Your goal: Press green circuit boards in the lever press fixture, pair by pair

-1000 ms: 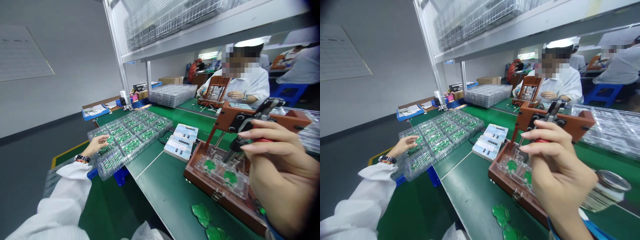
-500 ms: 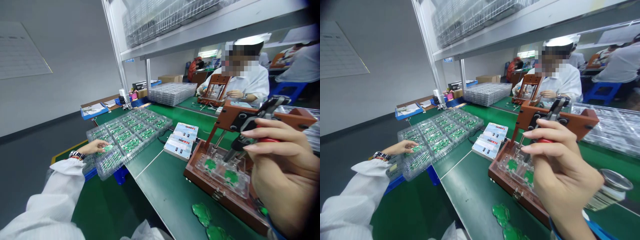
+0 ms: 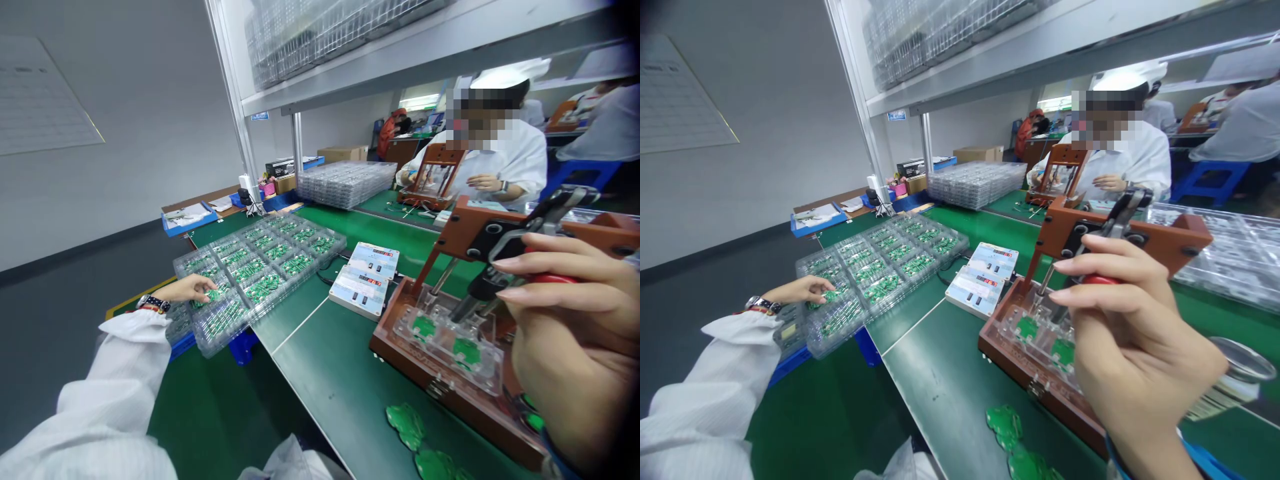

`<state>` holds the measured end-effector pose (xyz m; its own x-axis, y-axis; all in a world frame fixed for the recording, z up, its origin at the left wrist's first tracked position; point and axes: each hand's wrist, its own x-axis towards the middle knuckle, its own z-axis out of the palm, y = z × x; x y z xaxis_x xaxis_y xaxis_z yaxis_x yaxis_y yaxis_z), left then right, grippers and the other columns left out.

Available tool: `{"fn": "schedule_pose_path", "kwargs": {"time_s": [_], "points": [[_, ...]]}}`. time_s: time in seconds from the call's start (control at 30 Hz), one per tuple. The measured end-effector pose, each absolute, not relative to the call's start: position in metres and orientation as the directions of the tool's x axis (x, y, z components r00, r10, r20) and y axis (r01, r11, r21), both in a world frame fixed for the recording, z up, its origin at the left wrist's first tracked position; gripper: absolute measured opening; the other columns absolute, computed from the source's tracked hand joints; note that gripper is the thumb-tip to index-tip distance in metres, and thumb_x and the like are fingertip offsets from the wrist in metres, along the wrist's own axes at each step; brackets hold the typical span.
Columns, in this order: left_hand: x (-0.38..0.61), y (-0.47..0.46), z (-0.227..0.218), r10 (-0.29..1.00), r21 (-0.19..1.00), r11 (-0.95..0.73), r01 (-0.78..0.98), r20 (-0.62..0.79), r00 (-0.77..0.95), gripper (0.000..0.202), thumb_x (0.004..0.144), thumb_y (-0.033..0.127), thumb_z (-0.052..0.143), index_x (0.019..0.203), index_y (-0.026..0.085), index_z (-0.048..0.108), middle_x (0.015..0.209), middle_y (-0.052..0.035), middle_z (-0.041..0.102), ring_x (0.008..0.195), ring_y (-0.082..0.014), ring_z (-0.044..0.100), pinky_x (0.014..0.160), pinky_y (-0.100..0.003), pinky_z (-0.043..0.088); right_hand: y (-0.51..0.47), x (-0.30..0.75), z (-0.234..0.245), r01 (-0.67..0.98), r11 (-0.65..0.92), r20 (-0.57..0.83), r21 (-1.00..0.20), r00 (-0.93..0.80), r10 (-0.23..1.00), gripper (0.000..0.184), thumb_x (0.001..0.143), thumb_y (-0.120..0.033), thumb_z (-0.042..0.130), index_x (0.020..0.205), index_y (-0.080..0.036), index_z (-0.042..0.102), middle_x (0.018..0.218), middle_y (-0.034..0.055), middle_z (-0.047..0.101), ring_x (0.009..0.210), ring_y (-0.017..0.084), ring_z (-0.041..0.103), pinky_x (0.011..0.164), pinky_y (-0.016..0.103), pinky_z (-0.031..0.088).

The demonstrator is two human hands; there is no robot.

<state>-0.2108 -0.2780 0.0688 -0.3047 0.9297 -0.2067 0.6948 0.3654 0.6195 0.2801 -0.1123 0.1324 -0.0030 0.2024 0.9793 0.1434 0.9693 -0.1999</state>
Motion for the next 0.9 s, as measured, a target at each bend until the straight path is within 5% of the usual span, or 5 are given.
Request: {"fn": "schedule_pose_path", "kwargs": {"time_s": [0.27, 0.4, 0.5, 0.67, 0.9], "points": [[-0.216, -0.278, 0.064, 0.925, 0.621, 0.361, 0.695, -0.143, -0.353, 0.042, 0.051, 0.049, 0.077, 0.079, 0.017, 0.075, 0.053, 0.0005, 0.058, 0.05, -0.0155, 0.052, 0.05, -0.024, 0.041, -0.118, 0.279, 0.135, 0.159, 0.959, 0.971, -0.236, 0.007, 0.238, 0.017, 0.08, -0.013, 0.061, 0.068, -0.023, 0.056, 0.08, 0.0026, 0.059, 0.105, 0.027, 0.06, 0.087, 0.053, 0.048], [-0.205, -0.28, 0.076, 0.911, 0.638, 0.331, 0.695, -0.023, -0.412, 0.048, 0.057, 0.054, 0.075, 0.089, 0.017, 0.072, 0.077, -0.0047, 0.067, 0.071, -0.0223, 0.061, 0.064, -0.03, 0.048, -0.119, 0.279, 0.134, 0.156, 0.956, 0.967, -0.25, -0.011, 0.255, 0.016, 0.081, -0.012, 0.06, 0.071, -0.023, 0.057, 0.081, 0.0025, 0.059, 0.107, 0.027, 0.059, 0.094, 0.054, 0.046], [-0.156, -0.264, 0.082, 0.92, 0.693, 0.176, 0.7, 0.138, -0.367, 0.046, 0.066, 0.053, 0.072, 0.096, 0.019, 0.07, 0.097, -0.0066, 0.066, 0.088, -0.0258, 0.061, 0.076, -0.033, 0.049, -0.115, 0.279, 0.131, 0.156, 0.972, 0.984, -0.175, -0.004, 0.178, 0.019, 0.079, -0.012, 0.063, 0.093, -0.024, 0.062, 0.092, 0.0044, 0.063, 0.11, 0.027, 0.058, 0.1, 0.056, 0.043], [-0.007, -0.213, 0.047, 0.932, 0.683, -0.356, 0.637, 0.304, 0.195, 0.025, 0.086, 0.041, 0.061, 0.095, 0.021, 0.072, 0.091, -0.0076, 0.063, 0.083, -0.0214, 0.061, 0.076, -0.033, 0.05, -0.099, 0.282, 0.121, 0.376, 0.923, 0.988, -0.082, -0.09, 0.124, 0.04, 0.089, -0.023, 0.054, 0.129, -0.025, 0.046, 0.131, 0.0087, 0.051, 0.129, 0.028, 0.043, 0.107, 0.055, 0.037], [0.095, -0.191, -0.01, 0.623, 0.372, -0.782, 0.5, 0.461, 0.632, 0.029, 0.098, 0.015, 0.038, 0.102, 0.018, 0.066, 0.094, -0.0095, 0.061, 0.084, -0.0176, 0.057, 0.073, -0.027, 0.048, -0.098, 0.296, 0.137, 0.592, 0.79, 0.978, 0.159, -0.205, -0.042, 0.028, 0.096, -0.026, 0.043, 0.124, -0.024, 0.046, 0.108, 0.0047, 0.061, 0.107, 0.023, 0.06, 0.089, 0.041, 0.047]]}}
